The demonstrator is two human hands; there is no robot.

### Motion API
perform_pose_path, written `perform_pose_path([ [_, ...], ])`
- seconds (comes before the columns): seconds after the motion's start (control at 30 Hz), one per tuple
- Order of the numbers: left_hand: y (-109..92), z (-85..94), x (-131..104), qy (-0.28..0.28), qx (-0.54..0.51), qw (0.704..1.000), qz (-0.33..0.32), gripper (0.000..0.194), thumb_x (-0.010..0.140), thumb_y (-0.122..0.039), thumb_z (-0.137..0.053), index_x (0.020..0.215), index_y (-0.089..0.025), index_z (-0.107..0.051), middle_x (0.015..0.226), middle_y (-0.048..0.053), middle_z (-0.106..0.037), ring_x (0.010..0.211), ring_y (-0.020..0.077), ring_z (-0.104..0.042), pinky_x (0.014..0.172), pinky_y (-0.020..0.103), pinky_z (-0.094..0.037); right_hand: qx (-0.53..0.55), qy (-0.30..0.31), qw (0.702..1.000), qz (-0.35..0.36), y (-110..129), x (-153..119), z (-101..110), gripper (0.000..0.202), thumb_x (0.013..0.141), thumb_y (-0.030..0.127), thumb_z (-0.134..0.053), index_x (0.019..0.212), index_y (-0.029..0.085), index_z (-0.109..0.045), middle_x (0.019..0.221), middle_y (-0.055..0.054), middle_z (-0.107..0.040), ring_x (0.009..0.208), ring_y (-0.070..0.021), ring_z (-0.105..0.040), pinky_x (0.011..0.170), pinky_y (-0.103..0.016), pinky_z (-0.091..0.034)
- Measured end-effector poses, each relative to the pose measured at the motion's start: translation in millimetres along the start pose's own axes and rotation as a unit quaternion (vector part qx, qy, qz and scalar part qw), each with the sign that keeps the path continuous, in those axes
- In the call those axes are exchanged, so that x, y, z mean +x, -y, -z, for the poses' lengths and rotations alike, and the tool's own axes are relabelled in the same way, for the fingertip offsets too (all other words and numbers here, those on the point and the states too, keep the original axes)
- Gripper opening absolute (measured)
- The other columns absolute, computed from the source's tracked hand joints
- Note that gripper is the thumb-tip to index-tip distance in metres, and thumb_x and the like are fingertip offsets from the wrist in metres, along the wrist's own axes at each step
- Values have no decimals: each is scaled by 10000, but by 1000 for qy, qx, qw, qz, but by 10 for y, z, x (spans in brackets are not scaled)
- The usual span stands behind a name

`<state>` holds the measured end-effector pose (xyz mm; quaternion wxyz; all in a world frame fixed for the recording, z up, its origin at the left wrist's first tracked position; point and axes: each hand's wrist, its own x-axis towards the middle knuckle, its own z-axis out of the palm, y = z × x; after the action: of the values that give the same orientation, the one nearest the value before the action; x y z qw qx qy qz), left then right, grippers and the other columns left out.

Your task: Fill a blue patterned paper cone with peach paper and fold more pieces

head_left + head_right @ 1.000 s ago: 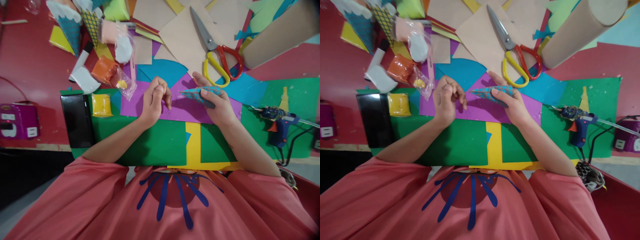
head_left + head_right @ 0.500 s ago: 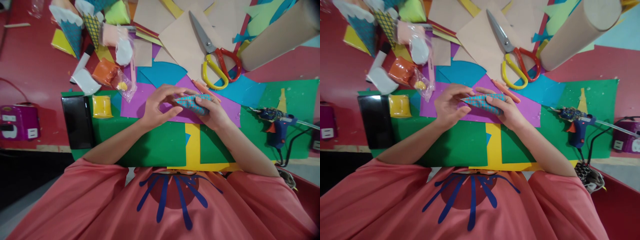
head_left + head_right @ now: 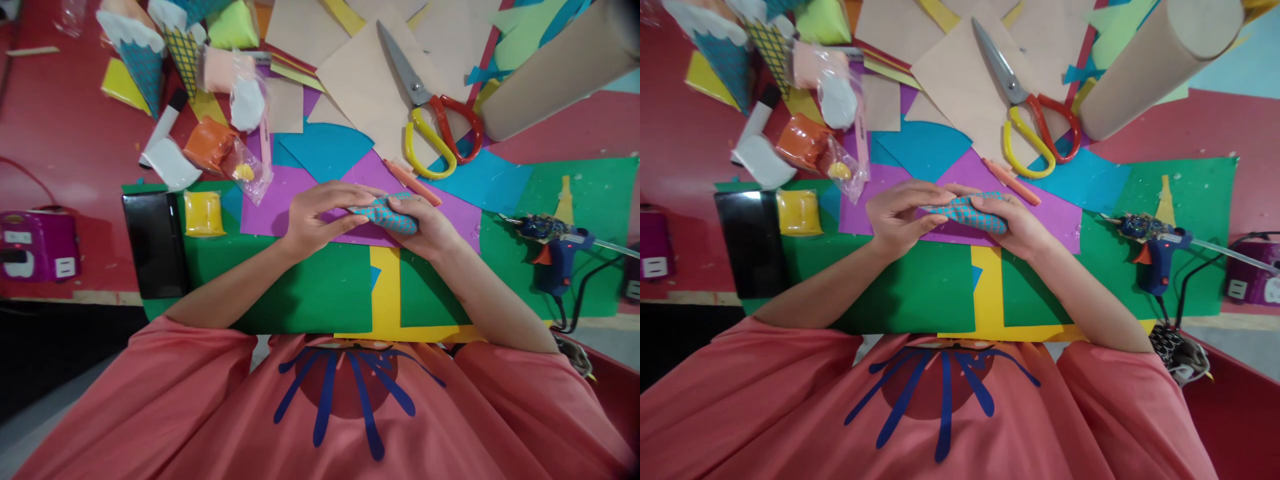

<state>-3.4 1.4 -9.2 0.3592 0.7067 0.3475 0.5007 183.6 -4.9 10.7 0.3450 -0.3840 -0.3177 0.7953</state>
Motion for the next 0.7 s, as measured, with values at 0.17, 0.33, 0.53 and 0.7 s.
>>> perform_pose_path([
  [0.17,-12,-1,15,-1,-19,1000,-22,162,831,-469,-683,925,-346,-734,894,-22,-774,875,171,-738,767,350,-602,31,23,999,-7,-17,-7,34,131,726,391,-729,812,295,-753,874,61,-764,911,-154,-720,1000,-285,-535],
  [0.33,-10,2,30,-1,-15,998,-63,136,864,-389,-665,978,-345,-724,894,-23,-773,859,153,-737,741,315,-609,33,33,999,-21,-7,-12,23,187,747,372,-699,896,273,-756,973,44,-769,984,-162,-710,1033,-303,-508],
  [0.53,-6,9,40,-11,-37,993,-112,191,863,-237,-678,1036,-308,-718,911,-15,-760,858,116,-718,761,246,-593,20,27,999,-27,-1,-3,22,216,754,375,-676,897,228,-744,967,20,-771,1013,-173,-701,1033,-327,-509],
  [0.7,-10,21,30,-7,-24,995,-96,202,900,-236,-629,1067,-316,-710,943,-27,-774,896,136,-728,774,276,-593,-9,-23,999,-34,5,-13,26,170,815,304,-591,900,233,-719,914,39,-761,1121,-159,-658,1061,-336,-488],
])
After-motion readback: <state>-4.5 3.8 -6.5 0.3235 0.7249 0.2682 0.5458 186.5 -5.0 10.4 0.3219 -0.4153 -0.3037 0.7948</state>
